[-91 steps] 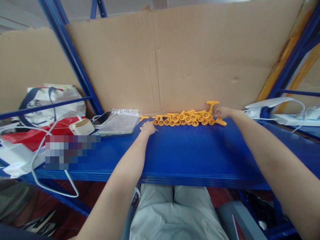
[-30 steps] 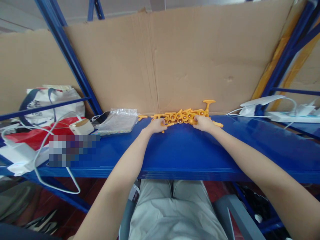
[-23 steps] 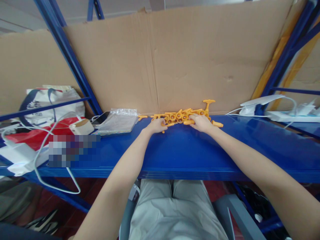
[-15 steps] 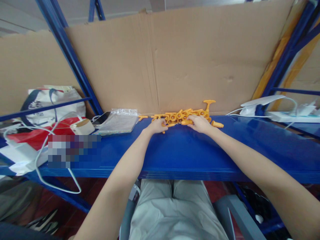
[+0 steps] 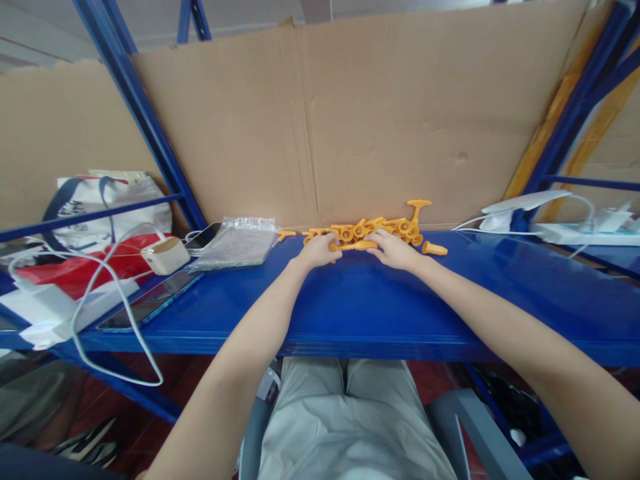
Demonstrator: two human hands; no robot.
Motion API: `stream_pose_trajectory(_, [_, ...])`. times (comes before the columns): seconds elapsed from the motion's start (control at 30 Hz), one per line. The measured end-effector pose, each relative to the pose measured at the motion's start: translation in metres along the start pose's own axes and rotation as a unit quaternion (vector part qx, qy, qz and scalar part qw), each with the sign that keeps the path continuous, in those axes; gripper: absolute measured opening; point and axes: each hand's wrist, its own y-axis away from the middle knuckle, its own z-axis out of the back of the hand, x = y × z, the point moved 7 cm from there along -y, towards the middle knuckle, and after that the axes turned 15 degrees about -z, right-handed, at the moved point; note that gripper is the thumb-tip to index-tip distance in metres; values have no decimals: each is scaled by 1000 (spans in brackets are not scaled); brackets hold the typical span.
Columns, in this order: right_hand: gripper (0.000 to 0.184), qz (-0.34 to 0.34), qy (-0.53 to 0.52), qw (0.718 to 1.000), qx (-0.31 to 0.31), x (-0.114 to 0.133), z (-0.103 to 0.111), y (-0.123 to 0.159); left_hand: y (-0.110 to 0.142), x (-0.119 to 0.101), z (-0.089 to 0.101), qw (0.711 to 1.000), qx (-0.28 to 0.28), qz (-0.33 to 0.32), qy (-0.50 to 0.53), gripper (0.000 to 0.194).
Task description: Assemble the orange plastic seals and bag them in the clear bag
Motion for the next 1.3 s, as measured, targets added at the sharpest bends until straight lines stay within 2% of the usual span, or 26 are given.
stream_pose_trajectory(0.17, [27,-19,-55,998,7,-6,0,-4,-2,-3,1,999,-25,-36,-21,20])
stream_pose_trajectory(0.33, [25,-87,-165,982,39,-20,-7,-7,0,-5,2,999,-25,-41,-7,22])
stream_pose_trajectory(0.47, [35,-151,-286,944,67,-40,-14,-10,0,-2,3,999,-30,-13,-18,24])
stream_pose_trajectory(0.57, [41,-168,-363,912,93,-46,-10,-9,0,-1,4,999,-32,-1,-41,22])
stream_pose_trajectory(0.7, [32,-208,-440,859,159,-41,-6,-3,1,-4,6,997,-41,10,-59,27])
stream_pose_trajectory(0.77, [30,-241,-455,838,181,-35,-6,1,1,-6,7,997,-41,14,-66,30])
stream_pose_trajectory(0.87, [42,-293,-463,815,188,-30,-8,6,2,-9,8,997,-33,18,-72,32])
stream_pose_trajectory(0.93, [43,-312,-463,806,196,-28,-9,8,2,-8,8,997,-32,21,-74,31])
stream_pose_trajectory(1.0, [34,-317,-464,798,217,-25,-10,9,2,-7,8,996,-35,24,-76,30])
stream_pose_trajectory(1.07, [14,-314,-468,791,238,-23,-9,11,2,-6,8,996,-39,26,-78,30])
stream_pose_trajectory(1.1, [10,-312,-472,788,241,-23,-8,12,2,-6,8,996,-42,27,-79,30])
stream_pose_trajectory(1.17, [17,-308,-480,786,238,-24,-7,12,2,-5,8,995,-51,28,-79,32])
stream_pose_trajectory(1.23, [12,-299,-487,786,233,-24,-7,11,2,-6,9,995,-64,26,-78,33])
stream_pose_trajectory(1.3, [27,-295,-486,787,237,-23,-9,10,2,-6,9,994,-71,23,-80,34])
